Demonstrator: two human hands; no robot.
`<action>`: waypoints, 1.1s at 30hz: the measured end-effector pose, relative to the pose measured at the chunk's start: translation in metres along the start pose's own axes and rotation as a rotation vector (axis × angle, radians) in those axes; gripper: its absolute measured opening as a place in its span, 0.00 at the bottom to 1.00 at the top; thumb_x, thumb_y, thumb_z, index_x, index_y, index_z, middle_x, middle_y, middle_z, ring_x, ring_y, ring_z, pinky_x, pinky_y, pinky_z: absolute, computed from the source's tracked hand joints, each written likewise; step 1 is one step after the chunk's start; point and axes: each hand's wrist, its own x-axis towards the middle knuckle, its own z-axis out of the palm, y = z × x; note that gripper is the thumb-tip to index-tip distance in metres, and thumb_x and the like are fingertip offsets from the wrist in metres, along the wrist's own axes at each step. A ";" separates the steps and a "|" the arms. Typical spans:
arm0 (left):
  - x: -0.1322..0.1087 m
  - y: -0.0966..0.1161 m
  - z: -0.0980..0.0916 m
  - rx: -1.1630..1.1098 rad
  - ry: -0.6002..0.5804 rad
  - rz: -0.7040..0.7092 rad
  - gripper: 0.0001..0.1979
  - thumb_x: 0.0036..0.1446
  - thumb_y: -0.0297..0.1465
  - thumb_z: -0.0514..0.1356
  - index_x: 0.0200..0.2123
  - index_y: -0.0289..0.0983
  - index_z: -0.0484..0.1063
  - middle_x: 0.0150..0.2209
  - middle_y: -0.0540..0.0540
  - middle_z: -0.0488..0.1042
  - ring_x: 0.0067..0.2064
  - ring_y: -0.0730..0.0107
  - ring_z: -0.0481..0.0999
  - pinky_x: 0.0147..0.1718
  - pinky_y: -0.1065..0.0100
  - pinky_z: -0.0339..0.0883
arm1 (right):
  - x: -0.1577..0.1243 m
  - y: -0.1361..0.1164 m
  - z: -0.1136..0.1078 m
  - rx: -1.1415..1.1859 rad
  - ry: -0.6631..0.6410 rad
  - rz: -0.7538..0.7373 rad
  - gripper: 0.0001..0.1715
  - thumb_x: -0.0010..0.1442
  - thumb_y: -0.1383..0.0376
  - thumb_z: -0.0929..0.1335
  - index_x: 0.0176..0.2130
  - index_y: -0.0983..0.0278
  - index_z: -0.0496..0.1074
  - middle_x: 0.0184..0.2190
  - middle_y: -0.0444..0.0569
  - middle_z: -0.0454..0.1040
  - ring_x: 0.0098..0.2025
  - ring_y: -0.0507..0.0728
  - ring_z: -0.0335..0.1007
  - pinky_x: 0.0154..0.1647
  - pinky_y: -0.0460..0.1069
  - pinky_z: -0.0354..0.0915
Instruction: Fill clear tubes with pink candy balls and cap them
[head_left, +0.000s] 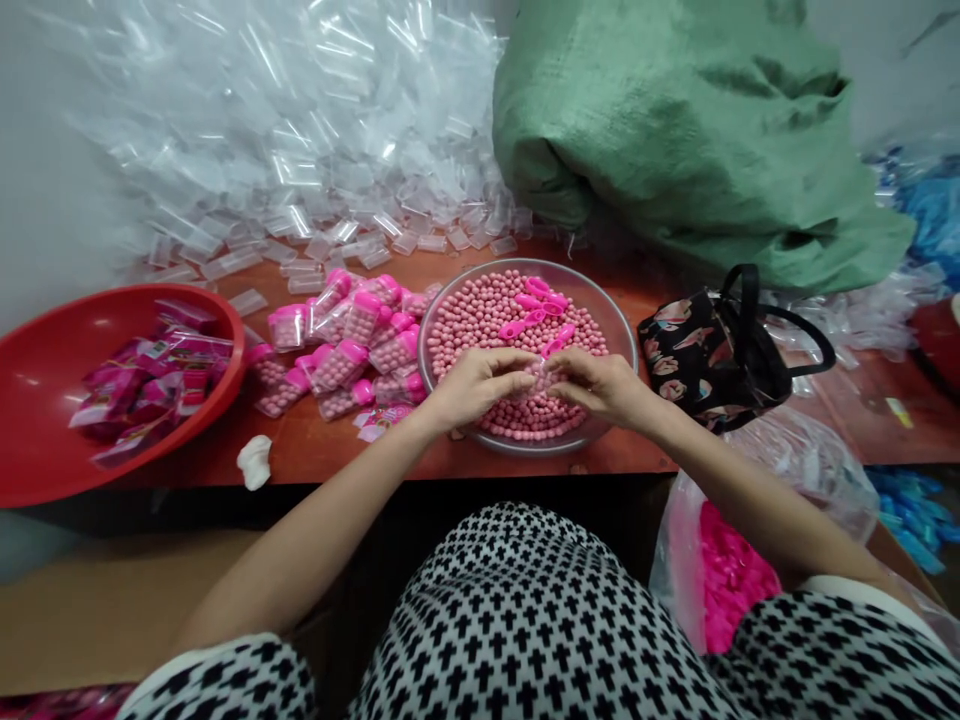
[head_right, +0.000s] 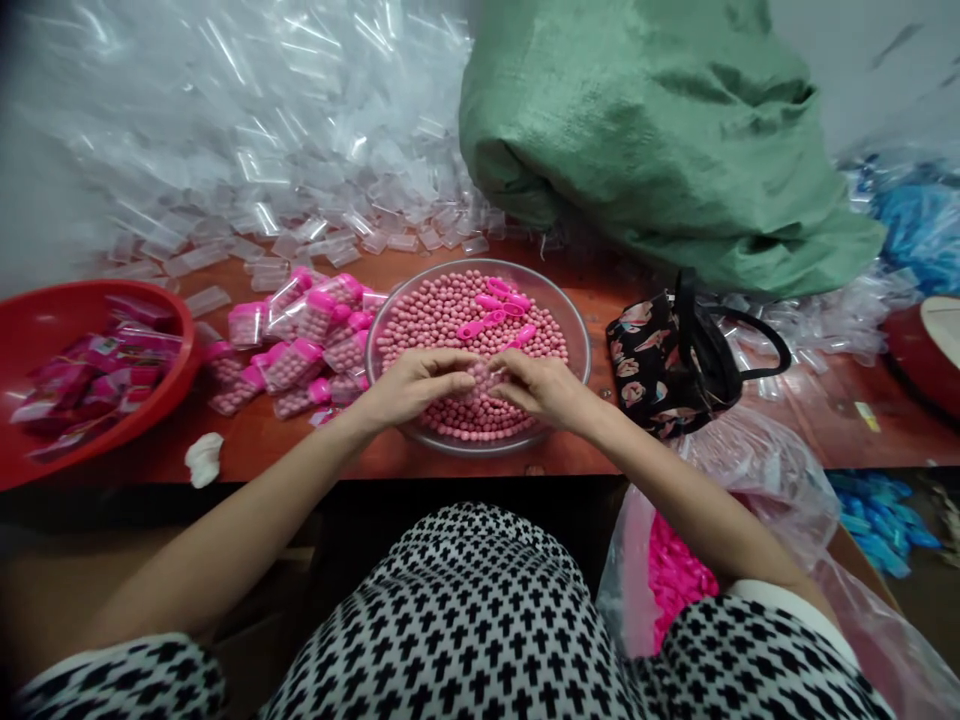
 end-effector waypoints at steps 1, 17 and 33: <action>-0.001 0.000 0.001 0.038 -0.007 0.003 0.16 0.54 0.39 0.67 0.43 0.36 0.82 0.42 0.43 0.83 0.43 0.59 0.81 0.45 0.61 0.75 | -0.004 0.001 0.000 -0.022 -0.009 -0.004 0.09 0.61 0.57 0.70 0.39 0.59 0.74 0.28 0.44 0.77 0.29 0.53 0.71 0.32 0.46 0.63; 0.003 -0.005 0.000 -0.372 0.317 -0.101 0.22 0.47 0.43 0.74 0.42 0.36 0.79 0.39 0.46 0.79 0.37 0.68 0.78 0.41 0.65 0.77 | 0.050 0.038 -0.026 -0.797 -0.342 -0.167 0.16 0.67 0.70 0.63 0.49 0.66 0.77 0.52 0.59 0.78 0.52 0.64 0.71 0.51 0.55 0.63; 0.004 -0.002 0.002 -0.465 0.199 -0.054 0.21 0.47 0.43 0.74 0.39 0.36 0.78 0.38 0.46 0.80 0.38 0.68 0.78 0.41 0.66 0.75 | 0.037 -0.012 0.003 -0.094 0.052 0.106 0.18 0.60 0.61 0.71 0.50 0.60 0.72 0.40 0.49 0.80 0.40 0.60 0.77 0.45 0.55 0.69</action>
